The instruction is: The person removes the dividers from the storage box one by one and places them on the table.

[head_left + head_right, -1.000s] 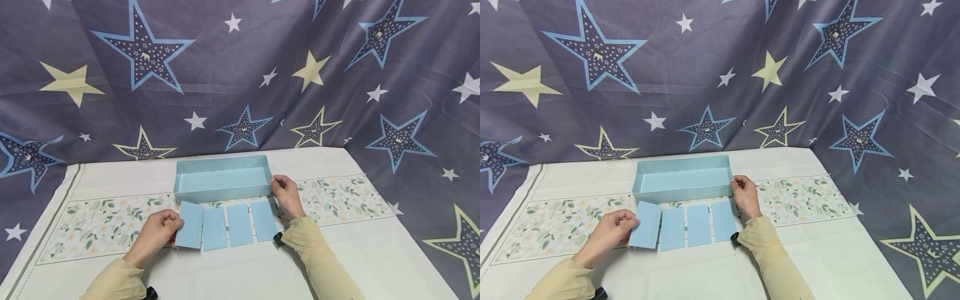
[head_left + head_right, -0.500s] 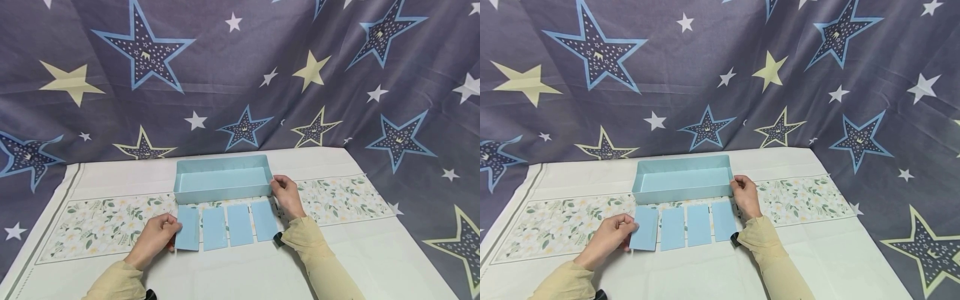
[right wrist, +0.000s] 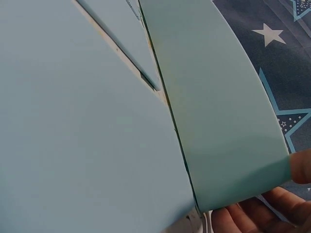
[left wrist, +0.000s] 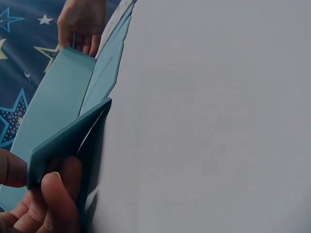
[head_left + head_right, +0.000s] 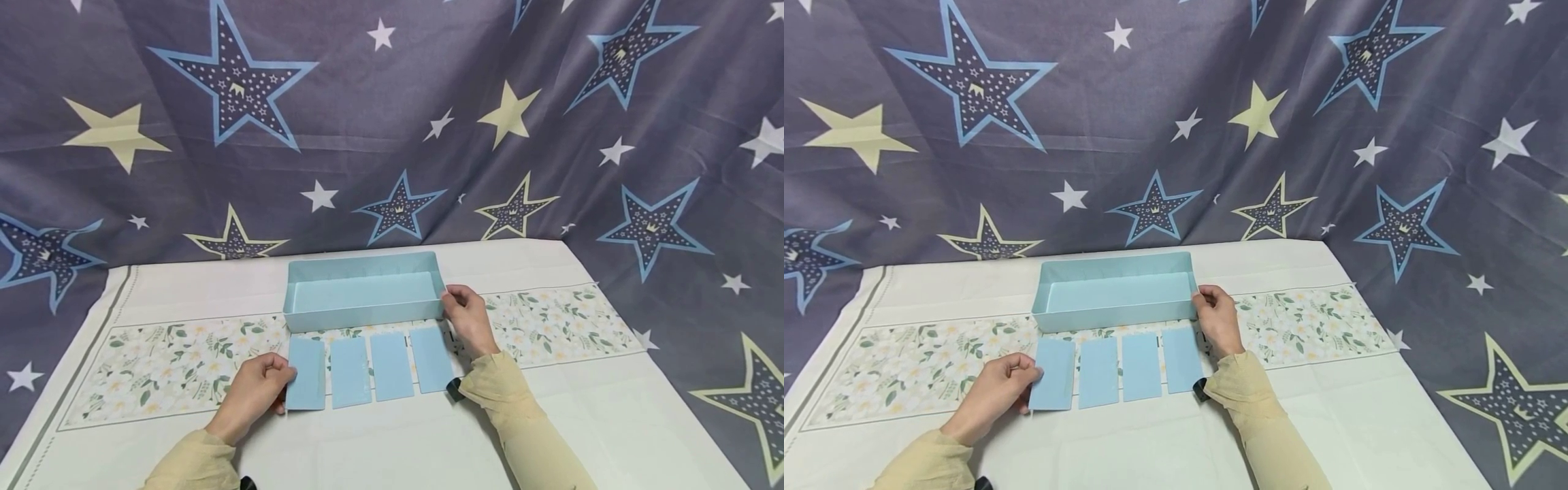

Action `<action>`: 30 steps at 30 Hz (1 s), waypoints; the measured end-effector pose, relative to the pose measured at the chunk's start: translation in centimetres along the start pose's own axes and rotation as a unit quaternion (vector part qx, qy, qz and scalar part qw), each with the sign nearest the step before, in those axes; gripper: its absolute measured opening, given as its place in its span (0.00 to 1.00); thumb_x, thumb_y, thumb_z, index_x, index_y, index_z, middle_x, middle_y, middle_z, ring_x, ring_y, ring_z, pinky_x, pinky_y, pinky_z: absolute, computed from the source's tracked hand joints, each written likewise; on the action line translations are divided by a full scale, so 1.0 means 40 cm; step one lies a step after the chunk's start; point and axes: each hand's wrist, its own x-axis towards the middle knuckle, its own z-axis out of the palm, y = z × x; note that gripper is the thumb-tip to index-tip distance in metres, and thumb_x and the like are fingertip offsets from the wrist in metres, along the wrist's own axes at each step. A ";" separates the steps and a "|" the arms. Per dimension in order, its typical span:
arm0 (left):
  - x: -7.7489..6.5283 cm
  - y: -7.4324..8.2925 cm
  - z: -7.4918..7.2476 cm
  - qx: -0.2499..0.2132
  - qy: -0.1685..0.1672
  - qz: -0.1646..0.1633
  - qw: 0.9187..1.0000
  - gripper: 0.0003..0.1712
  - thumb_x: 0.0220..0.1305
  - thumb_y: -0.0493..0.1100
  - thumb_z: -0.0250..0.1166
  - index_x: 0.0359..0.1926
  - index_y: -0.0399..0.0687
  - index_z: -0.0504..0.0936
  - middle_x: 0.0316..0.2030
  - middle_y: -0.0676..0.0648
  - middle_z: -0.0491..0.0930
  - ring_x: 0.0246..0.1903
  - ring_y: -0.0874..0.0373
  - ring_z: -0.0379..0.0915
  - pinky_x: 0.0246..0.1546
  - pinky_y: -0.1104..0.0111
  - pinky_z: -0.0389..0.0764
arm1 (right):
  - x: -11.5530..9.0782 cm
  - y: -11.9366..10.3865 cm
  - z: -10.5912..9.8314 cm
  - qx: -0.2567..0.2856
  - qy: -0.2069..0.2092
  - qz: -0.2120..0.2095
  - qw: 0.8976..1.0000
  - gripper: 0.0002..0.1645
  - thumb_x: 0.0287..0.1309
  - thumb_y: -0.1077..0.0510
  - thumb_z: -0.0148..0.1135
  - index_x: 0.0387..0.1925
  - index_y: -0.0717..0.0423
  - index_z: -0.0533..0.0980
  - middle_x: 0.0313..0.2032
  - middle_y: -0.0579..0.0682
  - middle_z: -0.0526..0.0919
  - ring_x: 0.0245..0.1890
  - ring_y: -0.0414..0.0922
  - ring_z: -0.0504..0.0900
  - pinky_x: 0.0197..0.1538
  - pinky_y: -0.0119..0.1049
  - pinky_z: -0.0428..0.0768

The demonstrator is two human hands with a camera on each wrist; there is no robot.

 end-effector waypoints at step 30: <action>0.000 -0.015 -0.020 0.080 0.024 0.015 0.996 0.12 0.58 0.45 0.54 0.26 0.41 0.75 0.13 0.48 0.76 0.14 0.54 0.71 0.11 0.64 0.76 | -0.031 -0.057 -0.016 0.013 -0.021 0.007 1.000 0.21 0.60 0.44 0.50 0.49 0.51 0.70 0.43 0.52 0.75 0.41 0.43 0.75 0.39 0.32 0.79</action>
